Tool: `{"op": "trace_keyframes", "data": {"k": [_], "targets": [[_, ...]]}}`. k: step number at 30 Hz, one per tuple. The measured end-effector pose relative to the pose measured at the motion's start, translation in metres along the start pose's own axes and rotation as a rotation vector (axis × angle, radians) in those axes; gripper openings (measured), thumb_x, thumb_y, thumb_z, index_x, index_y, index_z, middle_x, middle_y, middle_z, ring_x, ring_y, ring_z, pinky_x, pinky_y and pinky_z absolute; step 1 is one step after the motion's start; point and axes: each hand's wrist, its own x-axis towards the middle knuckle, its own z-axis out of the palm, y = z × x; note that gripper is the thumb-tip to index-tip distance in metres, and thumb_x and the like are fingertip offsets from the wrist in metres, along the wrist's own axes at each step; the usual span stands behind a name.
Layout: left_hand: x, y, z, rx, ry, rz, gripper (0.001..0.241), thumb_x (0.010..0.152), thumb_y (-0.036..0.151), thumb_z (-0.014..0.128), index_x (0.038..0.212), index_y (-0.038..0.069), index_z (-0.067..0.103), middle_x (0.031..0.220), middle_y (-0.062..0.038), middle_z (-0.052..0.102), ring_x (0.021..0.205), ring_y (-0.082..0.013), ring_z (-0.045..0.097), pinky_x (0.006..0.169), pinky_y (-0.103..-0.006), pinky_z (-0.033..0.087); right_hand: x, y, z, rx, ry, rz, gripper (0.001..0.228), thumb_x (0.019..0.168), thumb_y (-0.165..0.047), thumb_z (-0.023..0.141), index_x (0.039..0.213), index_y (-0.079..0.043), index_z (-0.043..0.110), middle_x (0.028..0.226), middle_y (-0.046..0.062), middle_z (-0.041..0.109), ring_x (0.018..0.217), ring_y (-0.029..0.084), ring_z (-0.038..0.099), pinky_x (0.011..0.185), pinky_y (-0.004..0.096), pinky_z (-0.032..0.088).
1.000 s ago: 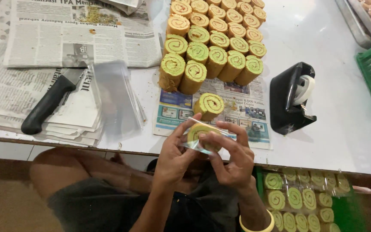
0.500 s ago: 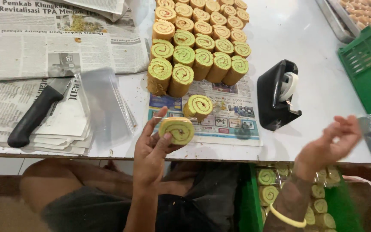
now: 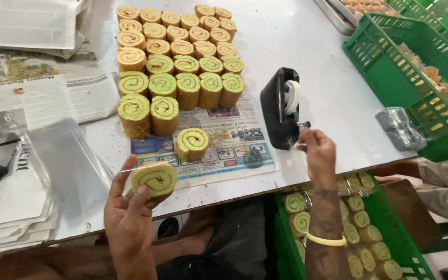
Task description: The person packages small green and yellow roll cakes by placing them into clear plastic sleeves and sealing them with tape.
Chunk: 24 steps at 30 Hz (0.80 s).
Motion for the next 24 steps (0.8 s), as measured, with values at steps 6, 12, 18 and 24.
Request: {"op": "trace_keyframes", "data": {"k": [6,12,18,24], "targets": [[0.003,-0.001,0.009,-0.089,0.052,-0.004,0.065,0.094,-0.005,0.047,0.158,0.002,0.037,0.132,-0.028,0.06,0.109,-0.0364,0.065,0.089,-0.0488,0.058,-0.033,0.004,0.004,-0.88,-0.176,-0.078,0.035,0.1,-0.033,0.064,0.096,0.0,0.075,0.085,0.009,0.07,0.067,0.02,0.06,0.063,0.035,0.048],[-0.007,-0.032,0.028,-0.025,0.024,0.161,0.06,0.098,-0.004,0.046,0.156,0.006,0.033,0.142,-0.023,0.056,0.124,-0.0346,0.06,0.109,-0.0498,0.053,-0.137,-0.03,0.074,-0.012,-0.509,-0.174,0.02,0.098,-0.026,0.065,0.094,-0.006,0.064,0.065,-0.001,0.059,0.05,0.01,0.05,0.042,0.025,0.043],[-0.018,-0.055,0.026,-0.204,0.044,0.203,0.062,0.098,-0.005,0.046,0.158,0.004,0.034,0.139,-0.022,0.056,0.12,-0.0306,0.059,0.108,-0.0441,0.048,-0.174,-0.041,0.153,0.065,-0.771,-0.146,0.02,0.094,-0.016,0.072,0.1,0.001,0.066,0.074,0.004,0.066,0.06,0.009,0.054,0.054,0.024,0.046],[-0.011,-0.046,0.042,-0.562,-0.088,-0.102,0.055,0.1,0.011,0.049,0.151,-0.007,0.039,0.141,-0.031,0.055,0.119,-0.0269,0.059,0.072,-0.0225,0.046,-0.173,-0.054,0.165,0.061,-0.455,-0.707,0.042,0.077,-0.038,0.083,0.076,-0.004,0.058,0.066,0.002,0.057,0.053,0.012,0.047,0.05,0.027,0.043]]}}
